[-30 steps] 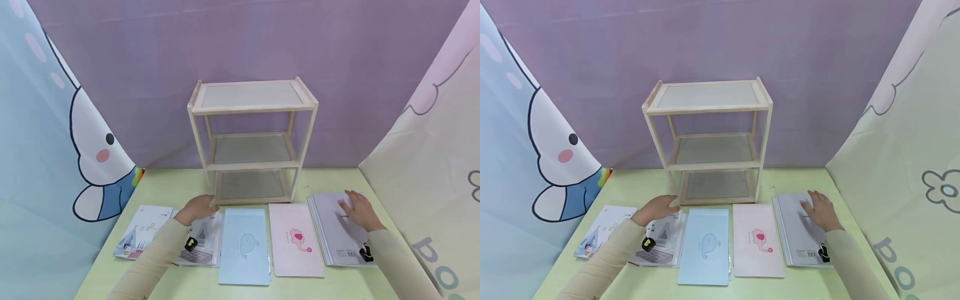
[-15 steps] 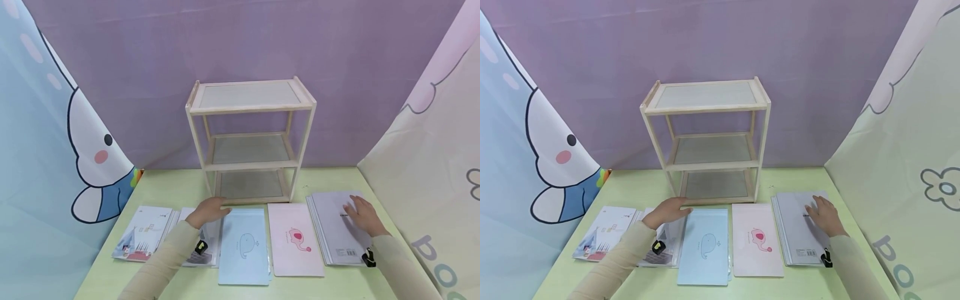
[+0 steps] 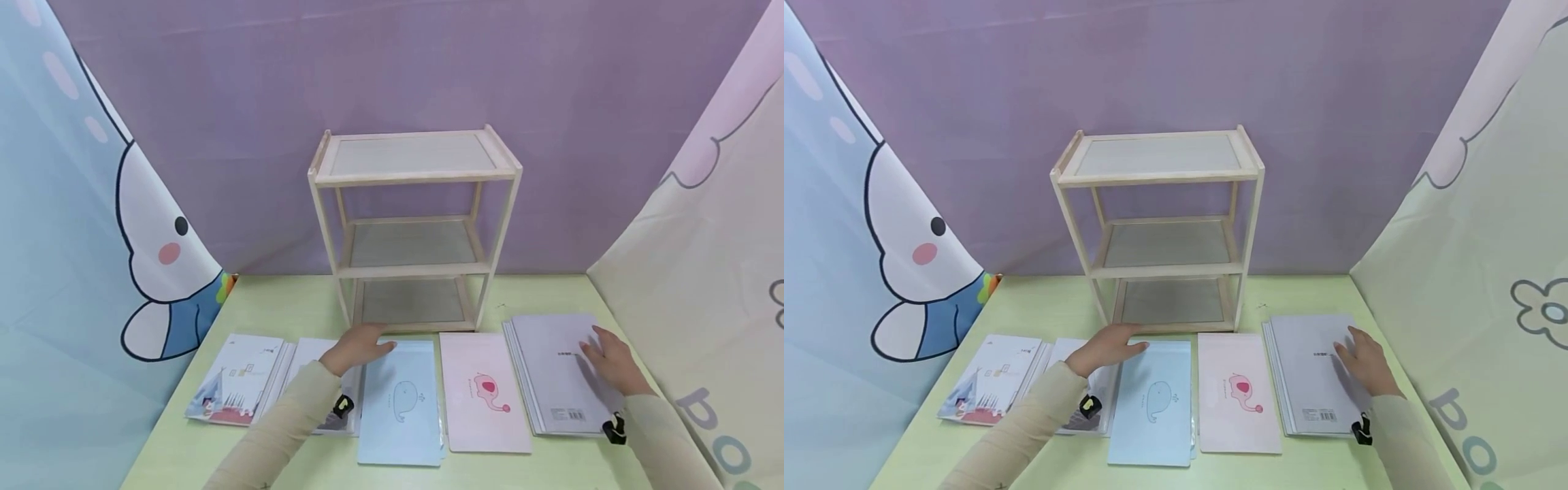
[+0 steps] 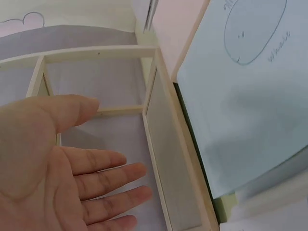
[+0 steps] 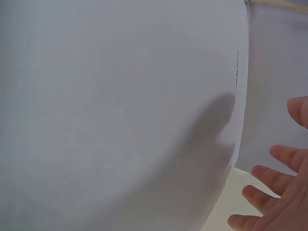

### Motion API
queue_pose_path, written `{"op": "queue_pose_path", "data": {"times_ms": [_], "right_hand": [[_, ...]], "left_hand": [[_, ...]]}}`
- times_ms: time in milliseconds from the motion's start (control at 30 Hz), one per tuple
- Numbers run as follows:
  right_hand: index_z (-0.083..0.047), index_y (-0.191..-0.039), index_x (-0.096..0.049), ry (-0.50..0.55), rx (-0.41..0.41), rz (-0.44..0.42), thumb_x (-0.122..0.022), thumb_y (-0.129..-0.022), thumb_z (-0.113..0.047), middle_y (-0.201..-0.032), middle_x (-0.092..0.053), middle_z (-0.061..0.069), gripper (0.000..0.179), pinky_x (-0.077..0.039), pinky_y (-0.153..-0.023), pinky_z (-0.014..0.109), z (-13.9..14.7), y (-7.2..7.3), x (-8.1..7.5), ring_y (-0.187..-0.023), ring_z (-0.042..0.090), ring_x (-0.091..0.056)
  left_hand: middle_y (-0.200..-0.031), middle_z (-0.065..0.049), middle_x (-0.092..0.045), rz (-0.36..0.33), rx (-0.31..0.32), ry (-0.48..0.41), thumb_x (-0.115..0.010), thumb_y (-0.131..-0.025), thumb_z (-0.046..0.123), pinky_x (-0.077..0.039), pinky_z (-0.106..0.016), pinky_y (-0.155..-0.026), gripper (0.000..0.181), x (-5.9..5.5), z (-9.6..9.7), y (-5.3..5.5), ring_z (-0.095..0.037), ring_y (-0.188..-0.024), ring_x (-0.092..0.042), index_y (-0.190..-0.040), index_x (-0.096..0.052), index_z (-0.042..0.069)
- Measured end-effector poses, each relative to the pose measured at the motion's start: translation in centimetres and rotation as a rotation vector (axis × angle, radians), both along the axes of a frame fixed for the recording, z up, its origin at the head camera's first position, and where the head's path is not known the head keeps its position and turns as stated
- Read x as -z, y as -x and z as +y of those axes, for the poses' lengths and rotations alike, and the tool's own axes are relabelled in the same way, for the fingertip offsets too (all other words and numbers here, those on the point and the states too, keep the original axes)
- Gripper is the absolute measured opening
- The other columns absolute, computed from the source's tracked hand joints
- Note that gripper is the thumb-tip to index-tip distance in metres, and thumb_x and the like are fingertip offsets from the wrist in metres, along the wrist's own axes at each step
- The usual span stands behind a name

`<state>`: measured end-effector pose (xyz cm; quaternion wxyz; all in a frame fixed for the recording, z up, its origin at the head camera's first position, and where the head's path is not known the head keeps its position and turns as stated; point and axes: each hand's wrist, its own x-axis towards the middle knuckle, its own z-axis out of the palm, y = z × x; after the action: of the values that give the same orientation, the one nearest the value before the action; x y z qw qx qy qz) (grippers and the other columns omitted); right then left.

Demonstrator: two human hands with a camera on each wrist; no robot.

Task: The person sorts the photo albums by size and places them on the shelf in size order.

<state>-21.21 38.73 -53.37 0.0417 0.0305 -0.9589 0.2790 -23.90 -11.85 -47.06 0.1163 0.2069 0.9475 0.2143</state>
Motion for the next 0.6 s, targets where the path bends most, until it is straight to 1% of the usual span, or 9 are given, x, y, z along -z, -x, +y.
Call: {"op": "queue_pose_path", "data": {"times_ms": [100,200,333,367,467,600], "right_hand": [[0.022,-0.135,-0.023,0.009,0.007,-0.011,-0.039,-0.101,-0.030,-0.132,-0.025,0.046,0.064,-0.022,-0.098,0.067,0.3,-0.1,0.2,-0.121,0.061,-0.025],[0.021,-0.137,-0.020,0.031,0.008,-0.036,-0.038,-0.101,-0.032,-0.133,-0.023,0.047,0.067,-0.020,-0.098,0.067,0.7,-0.1,0.2,-0.122,0.062,-0.022],[0.020,-0.138,-0.018,0.051,0.009,-0.058,-0.037,-0.101,-0.033,-0.134,-0.022,0.046,0.068,-0.019,-0.099,0.068,0.9,-0.3,0.1,-0.123,0.062,-0.021],[0.021,-0.138,-0.017,0.057,0.009,-0.066,-0.037,-0.101,-0.033,-0.134,-0.021,0.047,0.069,-0.018,-0.099,0.068,1.0,-0.3,0.1,-0.123,0.062,-0.020],[0.023,-0.136,-0.019,0.049,0.023,-0.064,-0.040,-0.100,-0.030,-0.132,-0.024,0.047,0.067,-0.021,-0.098,0.067,1.1,-0.6,0.3,-0.121,0.062,-0.023],[0.024,-0.135,-0.018,0.052,0.038,-0.079,-0.040,-0.100,-0.029,-0.131,-0.024,0.048,0.067,-0.021,-0.098,0.068,1.4,-0.8,0.5,-0.121,0.063,-0.023]], "left_hand": [[-0.136,-0.013,-0.051,0.013,0.013,0.007,-0.053,-0.095,0.037,-0.037,-0.045,-0.104,0.054,0.2,0.5,0.0,-0.032,-0.125,-0.047,-0.138,-0.046,0.004],[-0.138,-0.012,-0.049,0.010,0.016,0.005,-0.052,-0.095,0.037,-0.036,-0.044,-0.105,0.055,0.3,1.1,0.1,-0.031,-0.127,-0.045,-0.139,-0.044,0.006],[-0.139,-0.012,-0.048,0.009,0.023,-0.002,-0.052,-0.095,0.038,-0.035,-0.043,-0.106,0.056,0.5,1.9,0.1,-0.029,-0.129,-0.044,-0.139,-0.045,0.004],[-0.139,-0.012,-0.049,0.019,0.031,0.001,-0.052,-0.095,0.038,-0.036,-0.042,-0.106,0.055,0.6,2.2,0.1,-0.029,-0.128,-0.044,-0.138,-0.045,0.003],[-0.137,-0.012,-0.051,0.039,0.057,0.006,-0.053,-0.095,0.037,-0.037,-0.041,-0.105,0.055,1.1,3.0,0.0,-0.028,-0.126,-0.047,-0.136,-0.047,0.001],[-0.135,-0.011,-0.053,0.057,0.081,0.037,-0.053,-0.095,0.035,-0.039,-0.039,-0.103,0.052,1.8,4.1,-0.3,-0.026,-0.124,-0.049,-0.135,-0.048,0.002]]}}
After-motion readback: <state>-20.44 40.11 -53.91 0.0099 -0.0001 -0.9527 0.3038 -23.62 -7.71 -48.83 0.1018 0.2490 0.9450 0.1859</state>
